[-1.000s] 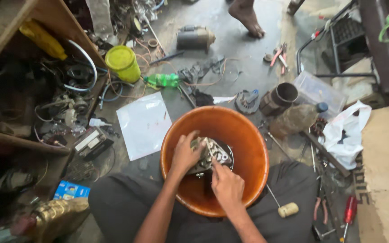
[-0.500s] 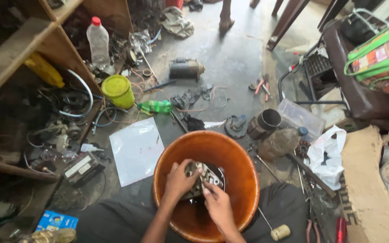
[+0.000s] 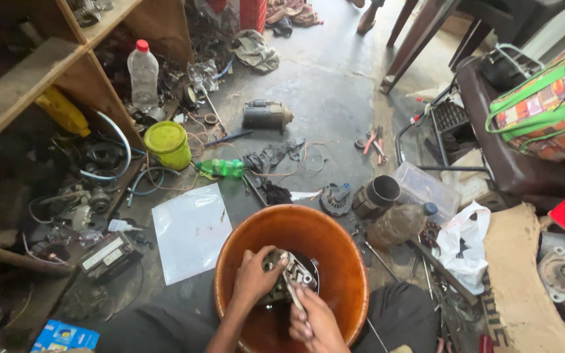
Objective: The person scrubs a mechanical part with a brush inside a basin filled with liquid, then pours additional liquid from a plastic bottle onto the part. The person rotates the part to clean different sides.
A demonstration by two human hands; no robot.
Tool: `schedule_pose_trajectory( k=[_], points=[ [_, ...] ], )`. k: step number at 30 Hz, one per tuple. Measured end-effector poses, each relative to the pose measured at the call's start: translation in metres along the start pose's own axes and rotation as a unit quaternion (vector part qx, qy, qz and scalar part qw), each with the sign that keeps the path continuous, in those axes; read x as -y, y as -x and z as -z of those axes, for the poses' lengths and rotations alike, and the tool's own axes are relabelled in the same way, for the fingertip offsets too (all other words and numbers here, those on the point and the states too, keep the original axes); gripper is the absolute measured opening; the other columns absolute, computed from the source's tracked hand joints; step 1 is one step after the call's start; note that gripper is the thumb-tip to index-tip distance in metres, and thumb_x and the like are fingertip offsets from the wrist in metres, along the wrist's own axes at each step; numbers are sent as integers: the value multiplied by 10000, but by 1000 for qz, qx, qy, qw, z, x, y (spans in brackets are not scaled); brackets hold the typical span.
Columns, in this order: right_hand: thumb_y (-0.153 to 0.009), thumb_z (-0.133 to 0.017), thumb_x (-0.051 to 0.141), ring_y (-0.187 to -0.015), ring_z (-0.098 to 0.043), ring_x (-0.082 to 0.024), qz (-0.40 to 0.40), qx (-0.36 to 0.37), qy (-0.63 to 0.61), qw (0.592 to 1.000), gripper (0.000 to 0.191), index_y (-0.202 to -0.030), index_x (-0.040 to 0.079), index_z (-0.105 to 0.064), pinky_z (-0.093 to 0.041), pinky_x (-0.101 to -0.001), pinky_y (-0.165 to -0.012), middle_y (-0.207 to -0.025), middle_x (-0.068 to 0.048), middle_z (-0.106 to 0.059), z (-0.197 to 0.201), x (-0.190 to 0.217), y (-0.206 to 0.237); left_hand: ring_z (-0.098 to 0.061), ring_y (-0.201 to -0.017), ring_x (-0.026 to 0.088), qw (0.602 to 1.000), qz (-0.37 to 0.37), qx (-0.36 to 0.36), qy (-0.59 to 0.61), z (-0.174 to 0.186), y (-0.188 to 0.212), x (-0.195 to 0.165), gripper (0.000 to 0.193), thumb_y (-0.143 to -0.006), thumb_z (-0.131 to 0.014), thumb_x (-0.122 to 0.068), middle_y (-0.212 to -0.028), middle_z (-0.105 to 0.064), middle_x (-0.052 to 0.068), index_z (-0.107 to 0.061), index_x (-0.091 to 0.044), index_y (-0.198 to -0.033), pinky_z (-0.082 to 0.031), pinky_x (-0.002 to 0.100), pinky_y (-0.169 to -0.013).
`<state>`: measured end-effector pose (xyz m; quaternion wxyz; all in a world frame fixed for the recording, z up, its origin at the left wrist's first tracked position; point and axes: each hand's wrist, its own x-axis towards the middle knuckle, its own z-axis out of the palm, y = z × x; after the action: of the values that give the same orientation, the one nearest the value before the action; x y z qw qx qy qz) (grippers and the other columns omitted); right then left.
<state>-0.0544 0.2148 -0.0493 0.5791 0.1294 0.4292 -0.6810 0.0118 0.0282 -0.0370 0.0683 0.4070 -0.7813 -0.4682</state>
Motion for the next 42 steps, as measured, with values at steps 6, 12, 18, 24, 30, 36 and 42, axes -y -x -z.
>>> schedule_pose_trajectory(
  k=[6,12,18,24,30,36,42],
  points=[
    [-1050,-477,232,-347,-320,-102,-22,35,2,999,349,-1380,201,-587,-254,-282,-365,-552,12,-387,11,1,7,-685,-1037,373,1000,-17,-12,-7,-2,-6,0,530,-806,-722,-596,-1088,-636,137,-704,-270,-1223,-554,464,-906],
    [-1027,-529,168,-424,-365,-76,71,8,225,972,390,-1397,89,-622,-269,-260,-375,-612,20,-467,23,28,15,-682,-1033,353,999,-35,-13,-29,5,-8,-1,513,-787,-733,-597,-1072,-653,119,-717,-230,-1145,-551,470,-886],
    [-959,-661,199,-513,-555,-143,58,1,550,833,292,-1222,99,-741,-444,-298,-494,-621,-37,-596,71,66,62,-666,-1014,401,994,-93,-51,-29,3,-3,-13,432,-844,-701,-528,-1097,-607,151,-680,-173,-1089,-537,503,-863],
    [-826,-756,271,-821,-703,-391,240,-92,818,515,199,-977,142,-757,-540,-503,-714,-832,-159,-746,35,47,24,-659,-1033,440,999,-21,-31,-12,11,3,-22,384,-930,-634,-541,-1102,-618,203,-659,-212,-1127,-532,510,-905],
    [-821,-719,238,-891,-701,-369,215,-1,845,490,174,-971,169,-776,-543,-490,-790,-911,-129,-757,19,61,18,-670,-1069,413,999,-34,-6,25,28,7,-23,483,-810,-705,-566,-1098,-680,223,-688,-244,-1169,-534,478,-940],
    [-806,-739,282,-914,-681,-344,278,-38,874,398,177,-939,174,-780,-533,-480,-779,-890,-111,-699,27,64,26,-681,-1062,404,999,-42,-25,-18,29,0,-19,506,-830,-709,-569,-1095,-737,193,-680,-174,-1145,-527,474,-927],
    [-890,-637,163,-954,-702,-356,255,-172,827,471,271,-1141,180,-739,-545,-486,-794,-973,-117,-741,10,70,72,-670,-1057,354,994,-93,-45,17,19,-1,-10,354,-858,-751,-431,-1094,-631,153,-706,-152,-1071,-537,435,-917]
  ],
)
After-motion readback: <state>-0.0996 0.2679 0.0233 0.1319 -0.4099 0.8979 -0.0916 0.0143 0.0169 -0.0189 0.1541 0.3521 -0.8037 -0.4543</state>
